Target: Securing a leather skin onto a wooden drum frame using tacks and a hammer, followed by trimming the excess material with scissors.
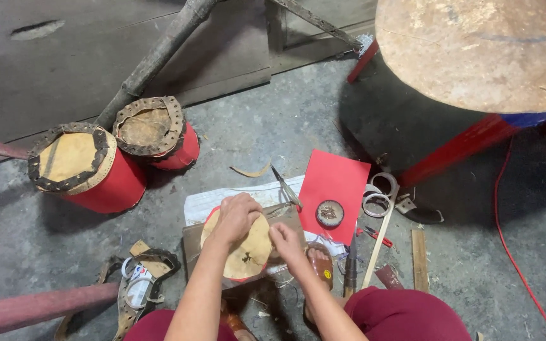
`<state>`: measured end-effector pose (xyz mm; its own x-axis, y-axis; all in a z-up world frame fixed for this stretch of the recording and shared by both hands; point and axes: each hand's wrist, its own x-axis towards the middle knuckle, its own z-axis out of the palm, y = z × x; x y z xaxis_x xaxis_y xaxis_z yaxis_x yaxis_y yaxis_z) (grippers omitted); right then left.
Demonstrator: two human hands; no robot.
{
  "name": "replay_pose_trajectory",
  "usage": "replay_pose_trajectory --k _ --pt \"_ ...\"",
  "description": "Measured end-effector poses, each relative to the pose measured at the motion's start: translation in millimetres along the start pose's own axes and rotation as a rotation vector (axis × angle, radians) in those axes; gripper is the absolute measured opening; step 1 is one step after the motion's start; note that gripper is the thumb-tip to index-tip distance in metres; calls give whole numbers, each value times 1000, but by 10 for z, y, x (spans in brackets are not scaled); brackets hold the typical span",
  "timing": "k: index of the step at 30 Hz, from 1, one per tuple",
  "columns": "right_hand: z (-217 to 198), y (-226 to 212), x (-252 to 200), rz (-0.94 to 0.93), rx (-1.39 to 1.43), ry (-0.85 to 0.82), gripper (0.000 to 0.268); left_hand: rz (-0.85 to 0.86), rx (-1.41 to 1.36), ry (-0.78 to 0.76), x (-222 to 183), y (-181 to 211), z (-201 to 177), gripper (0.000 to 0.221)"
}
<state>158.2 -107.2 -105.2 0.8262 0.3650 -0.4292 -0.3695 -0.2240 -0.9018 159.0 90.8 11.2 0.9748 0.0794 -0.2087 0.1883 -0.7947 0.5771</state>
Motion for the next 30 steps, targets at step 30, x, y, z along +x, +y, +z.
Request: replay_pose_trajectory --k 30 --pt "-2900 -1018 -2667 -389 -551 846 16 -157 178 -247 131 241 -219 22"
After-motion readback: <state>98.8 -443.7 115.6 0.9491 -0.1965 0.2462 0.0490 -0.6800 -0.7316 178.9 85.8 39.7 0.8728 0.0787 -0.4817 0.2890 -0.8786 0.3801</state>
